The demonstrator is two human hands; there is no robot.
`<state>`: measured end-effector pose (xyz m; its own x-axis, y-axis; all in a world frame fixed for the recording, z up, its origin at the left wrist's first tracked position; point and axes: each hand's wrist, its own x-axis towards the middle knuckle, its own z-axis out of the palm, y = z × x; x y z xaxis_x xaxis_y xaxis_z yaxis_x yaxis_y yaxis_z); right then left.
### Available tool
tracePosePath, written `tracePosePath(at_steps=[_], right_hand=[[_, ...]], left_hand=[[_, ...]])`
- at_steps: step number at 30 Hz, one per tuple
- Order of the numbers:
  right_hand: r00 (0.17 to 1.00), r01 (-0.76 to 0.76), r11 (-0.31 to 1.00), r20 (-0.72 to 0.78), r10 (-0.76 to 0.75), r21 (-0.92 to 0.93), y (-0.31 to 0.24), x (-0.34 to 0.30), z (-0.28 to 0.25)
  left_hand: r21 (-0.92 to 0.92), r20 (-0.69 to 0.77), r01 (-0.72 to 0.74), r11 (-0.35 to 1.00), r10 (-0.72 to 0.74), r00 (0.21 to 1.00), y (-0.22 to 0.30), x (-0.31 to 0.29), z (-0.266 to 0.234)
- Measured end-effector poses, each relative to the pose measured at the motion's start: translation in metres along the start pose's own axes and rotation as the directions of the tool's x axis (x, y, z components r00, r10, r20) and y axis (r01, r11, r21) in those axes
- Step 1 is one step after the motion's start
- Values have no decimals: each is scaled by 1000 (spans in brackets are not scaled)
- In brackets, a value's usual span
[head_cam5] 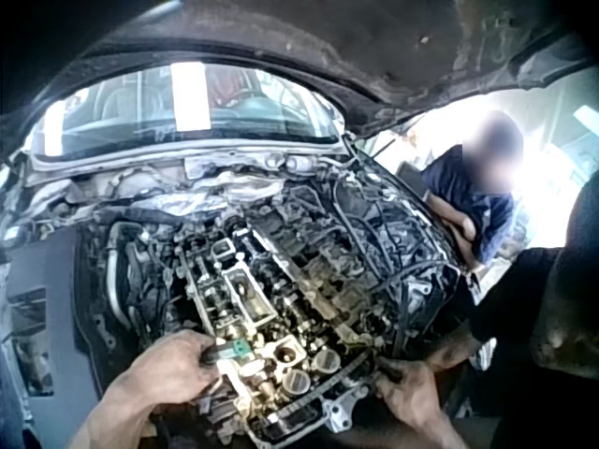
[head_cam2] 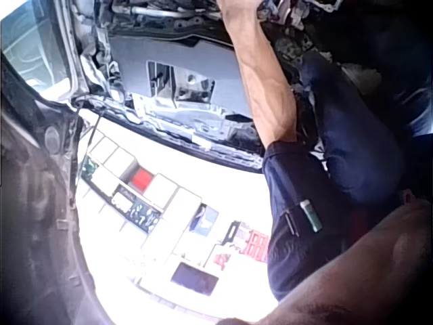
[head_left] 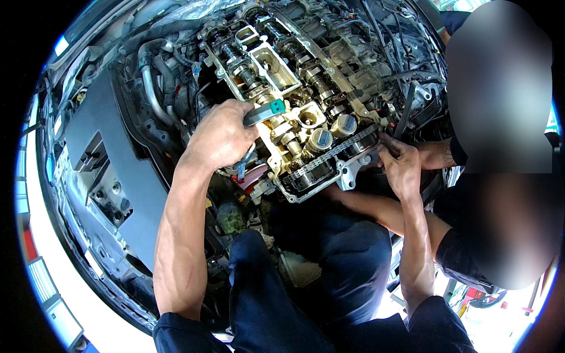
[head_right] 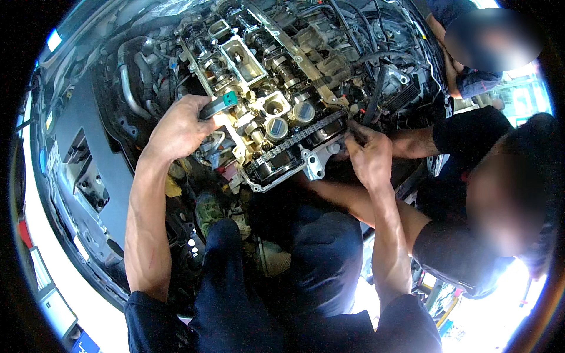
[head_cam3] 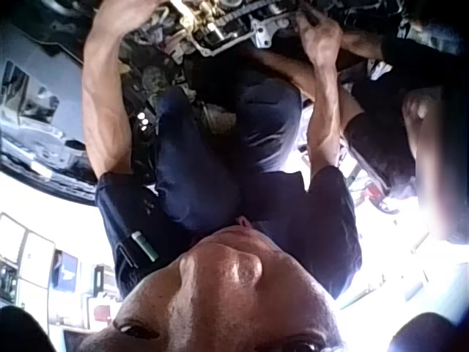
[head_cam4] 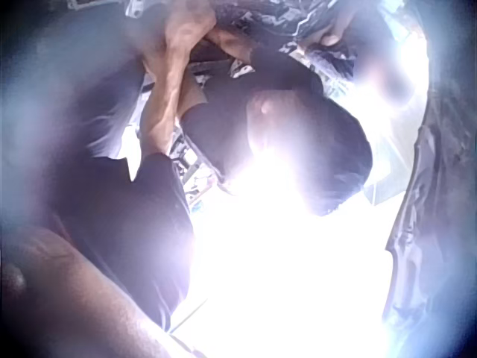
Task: The person uses a small green tool to manipulate components within the exposed engine bay while another person assists nearby. The camera wearer repeatedly positions and adjusts the tool against the timing chain and camshaft area, then briefly places the tool on the vehicle's hood before resuming work.
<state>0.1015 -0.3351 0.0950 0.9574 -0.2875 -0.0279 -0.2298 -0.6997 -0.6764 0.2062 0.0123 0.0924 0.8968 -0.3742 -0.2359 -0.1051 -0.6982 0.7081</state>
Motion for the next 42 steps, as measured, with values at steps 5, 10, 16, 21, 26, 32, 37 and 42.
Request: tracePosePath(at_steps=[5,10,16,21,26,32,37,42], right_hand=[[999,-32,999,16,32,34,2,2,0],[998,-68,993,27,65,101,1,4,1],[996,-85,990,20,83,113,8,7,0],[993,-116,983,8,116,142,0,5,1],[996,-87,984,23,84,156,3,6,-1],[997,-78,981,16,76,179,5,4,0],[998,-60,991,37,56,117,12,7,1],[998,-56,990,49,50,129,14,8,-1]], left_hand=[[28,52,65,998,-66,996,10,-2,-7],[-31,-112,-79,996,75,991,-5,0,4],[-10,-124,-127,992,125,984,-13,4,8],[-8,-111,-75,997,73,991,-14,6,9],[0,-109,-98,995,97,989,-20,6,10],[-67,67,-18,998,22,998,8,-5,0],[19,139,-44,999,41,989,13,-3,-3],[49,203,-37,998,27,979,12,-2,-3]])
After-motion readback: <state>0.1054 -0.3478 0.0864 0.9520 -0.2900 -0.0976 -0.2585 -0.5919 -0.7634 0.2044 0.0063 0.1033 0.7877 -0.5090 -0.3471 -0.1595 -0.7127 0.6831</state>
